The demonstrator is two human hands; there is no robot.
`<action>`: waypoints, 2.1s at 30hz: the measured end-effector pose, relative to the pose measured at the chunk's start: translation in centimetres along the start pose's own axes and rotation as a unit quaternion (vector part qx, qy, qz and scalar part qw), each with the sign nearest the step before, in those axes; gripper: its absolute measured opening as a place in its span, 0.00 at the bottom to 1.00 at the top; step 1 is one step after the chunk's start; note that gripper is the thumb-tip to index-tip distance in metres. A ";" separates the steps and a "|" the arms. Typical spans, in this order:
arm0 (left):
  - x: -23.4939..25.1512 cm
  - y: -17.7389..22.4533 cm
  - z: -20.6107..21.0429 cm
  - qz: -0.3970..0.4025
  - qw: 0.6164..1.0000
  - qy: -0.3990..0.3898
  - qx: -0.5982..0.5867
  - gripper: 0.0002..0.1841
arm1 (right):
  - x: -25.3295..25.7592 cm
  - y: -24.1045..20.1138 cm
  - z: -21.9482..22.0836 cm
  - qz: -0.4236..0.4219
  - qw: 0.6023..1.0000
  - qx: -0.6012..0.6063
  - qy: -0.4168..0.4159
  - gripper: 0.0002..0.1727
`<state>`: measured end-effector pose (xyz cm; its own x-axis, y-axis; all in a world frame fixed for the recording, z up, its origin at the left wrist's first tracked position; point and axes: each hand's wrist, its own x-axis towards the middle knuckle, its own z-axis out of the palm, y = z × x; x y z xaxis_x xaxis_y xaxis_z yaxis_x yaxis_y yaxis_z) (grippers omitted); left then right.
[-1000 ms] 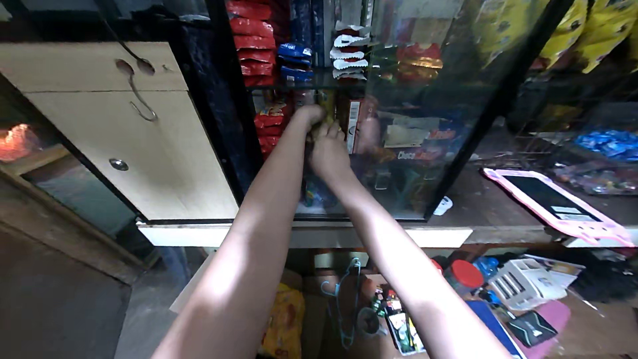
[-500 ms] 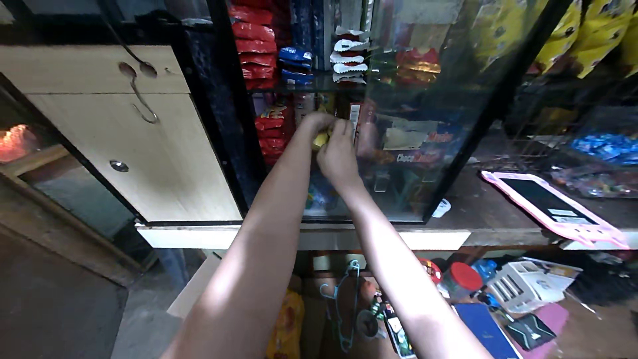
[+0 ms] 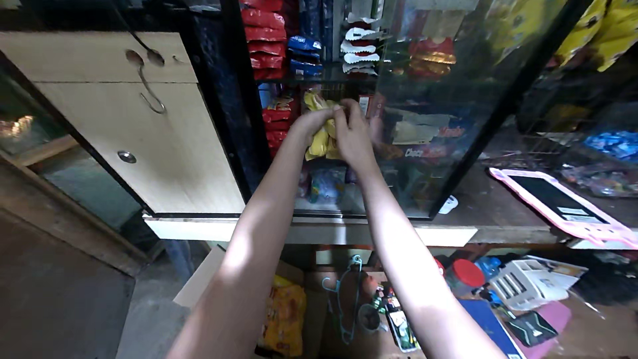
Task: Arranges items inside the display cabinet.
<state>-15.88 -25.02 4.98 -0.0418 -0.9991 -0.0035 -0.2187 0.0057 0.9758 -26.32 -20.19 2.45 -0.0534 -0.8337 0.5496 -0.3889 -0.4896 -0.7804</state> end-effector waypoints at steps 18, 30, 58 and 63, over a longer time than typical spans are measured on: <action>-21.1 -13.8 -5.7 -0.002 0.982 -0.097 -0.161 0.29 | 10.1 -1.3 5.1 -0.006 0.963 -0.239 -0.126 0.25; -28.0 -24.7 -10.7 -0.127 0.952 0.070 -0.270 0.18 | 7.4 0.1 6.5 0.124 0.921 -0.355 -0.102 0.35; -18.2 -19.0 9.0 -0.198 0.916 -0.339 -0.079 0.26 | -16.7 3.7 -28.2 0.029 0.961 -0.270 -0.060 0.21; -15.2 -9.5 22.4 -0.130 0.908 -0.391 -0.080 0.21 | -15.0 14.0 -35.3 0.241 0.872 -0.390 0.170 0.23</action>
<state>-35.04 -8.94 -9.15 -0.7012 -0.6310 -0.3319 -0.1788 -0.2949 0.9386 -63.37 -5.50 -6.18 -0.6018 -0.7063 0.3729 -0.7460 0.3303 -0.5783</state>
